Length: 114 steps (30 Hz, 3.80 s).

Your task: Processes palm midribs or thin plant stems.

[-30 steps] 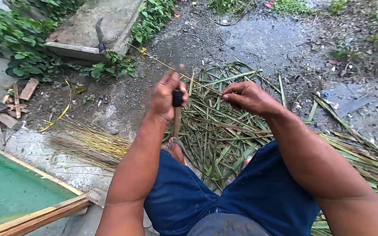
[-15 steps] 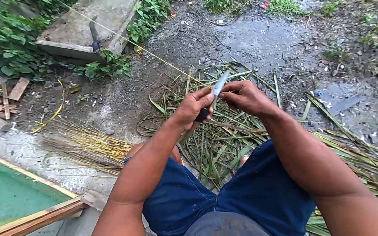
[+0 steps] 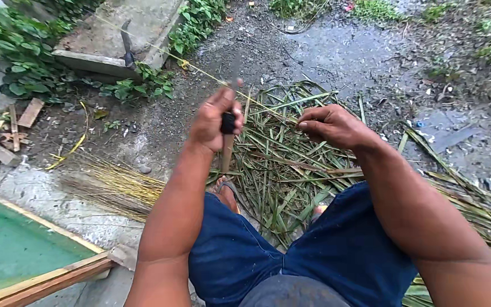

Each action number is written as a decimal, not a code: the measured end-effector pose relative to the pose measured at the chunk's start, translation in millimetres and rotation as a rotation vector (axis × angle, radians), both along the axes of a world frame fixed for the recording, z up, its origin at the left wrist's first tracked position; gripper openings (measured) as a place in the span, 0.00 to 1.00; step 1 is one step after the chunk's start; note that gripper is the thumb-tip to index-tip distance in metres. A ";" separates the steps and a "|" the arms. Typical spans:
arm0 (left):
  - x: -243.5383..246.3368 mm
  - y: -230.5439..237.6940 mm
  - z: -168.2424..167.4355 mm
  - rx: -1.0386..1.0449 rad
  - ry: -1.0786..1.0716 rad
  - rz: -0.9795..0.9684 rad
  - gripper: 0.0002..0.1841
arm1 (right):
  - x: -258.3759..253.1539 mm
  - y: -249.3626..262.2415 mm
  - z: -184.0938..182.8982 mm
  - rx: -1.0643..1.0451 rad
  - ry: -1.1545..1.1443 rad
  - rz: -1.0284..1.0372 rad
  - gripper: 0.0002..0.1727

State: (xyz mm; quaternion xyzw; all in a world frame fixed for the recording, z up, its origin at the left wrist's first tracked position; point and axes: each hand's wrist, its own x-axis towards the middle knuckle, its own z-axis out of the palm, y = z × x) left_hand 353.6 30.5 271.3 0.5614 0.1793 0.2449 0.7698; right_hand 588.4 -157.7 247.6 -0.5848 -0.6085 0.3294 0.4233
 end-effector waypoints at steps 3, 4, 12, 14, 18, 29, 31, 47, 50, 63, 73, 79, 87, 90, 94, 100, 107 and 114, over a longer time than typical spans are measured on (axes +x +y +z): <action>-26.7 37.5 10.6 0.000 -0.103 0.216 0.19 | 13.2 -6.7 1.3 -0.019 -0.041 0.024 0.12; -35.3 47.5 11.5 -0.010 -0.129 0.286 0.19 | 18.1 -8.6 0.9 -0.026 -0.052 0.031 0.12; -98.3 113.2 -3.8 -0.147 -0.229 0.725 0.16 | 62.5 -33.9 4.0 -0.131 -0.105 -0.104 0.12; -103.2 116.4 -11.1 -0.156 -0.162 0.812 0.14 | 63.0 -35.8 2.5 -0.149 -0.072 -0.190 0.11; -66.4 71.6 -12.2 0.074 0.153 0.535 0.17 | 35.3 -15.2 -4.2 -0.129 -0.022 -0.297 0.11; 2.1 3.2 -13.5 0.042 0.067 -0.011 0.19 | -18.6 14.3 0.0 -0.123 0.073 -0.093 0.11; -8.0 19.5 -7.3 0.035 -0.007 0.105 0.18 | -12.9 12.3 0.2 -0.121 0.033 -0.103 0.11; -27.9 43.6 4.0 -0.040 -0.204 0.220 0.21 | -5.2 8.1 1.0 -0.034 0.006 -0.022 0.10; -20.9 27.9 0.7 -0.005 -0.114 0.192 0.19 | -13.1 14.9 -2.8 -0.074 0.021 -0.098 0.09; -22.9 29.5 1.1 -0.020 -0.118 0.181 0.19 | -18.3 15.5 -1.3 -0.023 0.006 -0.228 0.04; -6.1 5.4 -6.4 -0.025 0.028 0.042 0.19 | -29.0 16.3 -3.2 0.010 0.024 -0.215 0.04; 17.8 -40.5 -17.1 0.028 0.210 -0.090 0.19 | -44.1 25.5 -4.0 -0.007 0.072 -0.246 0.04; 12.5 -19.7 -10.7 -0.002 0.131 0.047 0.19 | -38.9 22.5 -2.8 0.020 -0.047 -0.278 0.04; 21.4 -40.4 -21.2 0.007 0.188 -0.110 0.20 | -40.2 24.9 -3.2 0.018 -0.029 -0.273 0.03; 7.7 -6.9 -10.2 -0.009 0.053 0.005 0.19 | -32.4 18.1 -1.2 0.026 -0.024 -0.215 0.04; 8.2 -21.5 -10.9 -0.034 0.077 -0.018 0.19 | -30.6 16.7 -0.8 0.016 0.010 -0.185 0.04; -27.5 46.0 7.0 -0.009 -0.097 0.245 0.21 | -7.4 3.0 -0.6 0.008 0.016 -0.146 0.05; -76.8 110.2 -4.2 -0.168 -0.238 0.891 0.15 | 25.5 -7.7 5.0 -0.151 -0.096 -0.338 0.06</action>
